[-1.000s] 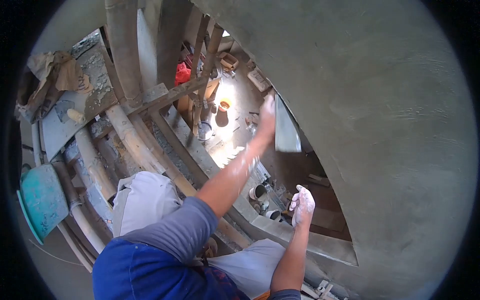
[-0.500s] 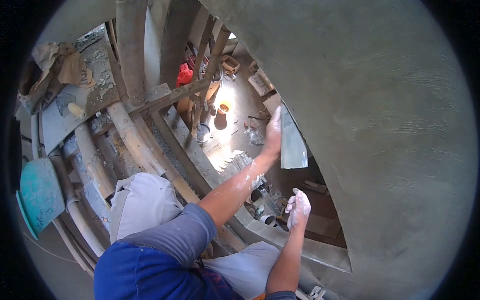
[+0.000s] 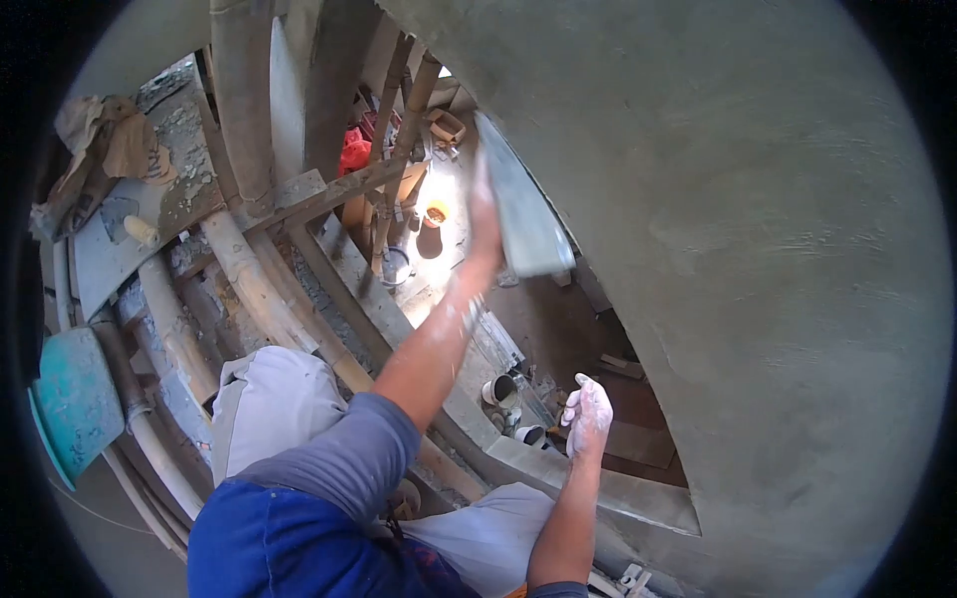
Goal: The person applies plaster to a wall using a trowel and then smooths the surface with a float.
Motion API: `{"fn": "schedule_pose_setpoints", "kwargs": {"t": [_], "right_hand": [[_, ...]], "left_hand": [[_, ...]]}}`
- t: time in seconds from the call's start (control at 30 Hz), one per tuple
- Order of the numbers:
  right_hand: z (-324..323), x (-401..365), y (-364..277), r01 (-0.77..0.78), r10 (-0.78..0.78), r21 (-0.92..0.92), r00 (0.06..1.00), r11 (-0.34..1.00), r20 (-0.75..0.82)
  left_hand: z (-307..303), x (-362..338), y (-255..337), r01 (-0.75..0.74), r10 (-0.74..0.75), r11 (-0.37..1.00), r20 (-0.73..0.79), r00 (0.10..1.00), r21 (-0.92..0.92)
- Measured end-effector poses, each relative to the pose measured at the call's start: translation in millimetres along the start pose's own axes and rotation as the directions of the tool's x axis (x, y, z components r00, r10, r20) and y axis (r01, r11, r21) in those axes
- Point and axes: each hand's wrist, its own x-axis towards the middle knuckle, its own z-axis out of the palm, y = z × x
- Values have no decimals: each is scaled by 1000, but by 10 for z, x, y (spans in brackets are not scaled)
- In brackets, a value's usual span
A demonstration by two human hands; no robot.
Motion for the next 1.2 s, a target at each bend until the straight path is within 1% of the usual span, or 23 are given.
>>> {"fn": "schedule_pose_setpoints", "kwargs": {"t": [0.1, 0.13, 0.17, 0.2, 0.23, 0.3, 0.33, 0.37, 0.43, 0.53, 0.57, 0.6, 0.63, 0.7, 0.73, 0.8, 0.87, 0.9, 0.97, 1.0, 1.03, 1.07, 1.2], "right_hand": [[-106, -41, 23, 16, -16, 6, 1000, 1000, -5], [-132, -38, 32, -2, 3, 26, 1000, 1000, -27], [-124, -31, 47, -1, 1, 36, 1000, 999, -24], [-111, -1, 52, 4, -3, 43, 1000, 999, -19], [-81, 38, 56, -1, 2, 33, 1000, 999, -13], [6, 84, 81, -9, 10, 24, 1000, 1000, -10], [35, 90, 68, -5, 5, 8, 1000, 1000, -1], [46, 80, 54, -2, 2, -6, 1000, 1000, 2], [24, 15, 27, 2, -2, -12, 1000, 1000, 1], [-82, -41, 26, 17, -17, 3, 1000, 1000, -27], [-52, -22, 32, 12, -11, 12, 1000, 1000, -29], [-25, -20, 49, 2, -2, 18, 1000, 1000, -31], [-11, -10, 53, -7, 7, 18, 999, 1000, -32], [26, 58, 77, -6, 6, 1, 1000, 1000, -11], [65, 73, 67, -12, 12, -12, 1000, 1000, -11], [128, 85, 49, -29, 29, -30, 999, 999, -20], [117, 57, 38, -19, 18, -44, 1000, 999, -13], [101, 47, 30, -14, 13, -50, 1000, 999, -7], [58, 22, 37, 2, -2, -61, 1000, 998, 4], [51, 0, 20, 4, -4, -75, 1000, 997, 2], [63, -22, -13, 8, -8, -89, 1000, 996, -2], [64, -35, -29, 13, -14, -100, 1000, 995, -4], [4, -53, 5, 48, -48, -135, 999, 990, 3]], "left_hand": [[-173, 444, 22, 78, -69, 986, 63, 996, -145], [-248, 415, -140, 122, -127, 991, 82, 989, 63], [-331, 343, -434, 156, -183, 952, 82, 980, 264], [-331, 278, -609, 179, -235, 875, 69, 970, 450], [-215, 37, -579, 156, -217, 866, 76, 973, 475], [157, -174, -305, 133, -97, 892, -104, 990, 432], [418, -158, -100, 117, -7, 925, -293, 956, 361], [231, 2, -40, 92, -51, 973, -192, 980, 214], [-141, 327, 81, 139, -137, 985, 18, 990, -99], [-96, 503, 172, 237, -240, 956, 2, 971, -173], [-24, 397, 116, 233, -235, 964, 5, 972, -130], [-227, 316, -486, 195, -188, 972, -71, 980, 128], [-297, 147, -806, 195, -209, 794, -43, 977, 576], [-137, -390, -918, 4, -119, 829, 169, 978, 559], [-98, -589, -1003, -1, -89, 927, 222, 971, 376], [-68, -757, -802, 18, -78, 893, 114, 991, 449], [-262, -681, -817, -107, 141, 793, -10, 990, 600], [-272, -640, -705, -121, 202, 874, -124, 972, 471], [-431, -460, -410, 9, 99, 851, -178, 979, 525], [-408, -349, -244, -56, 198, 826, -196, 960, 561], [-546, -174, -275, -139, 357, 675, -156, 921, 724], [-468, -70, -133, -196, 450, 630, -148, 881, 751], [-247, 330, 29, -308, 585, 515, -65, 809, 800]]}}
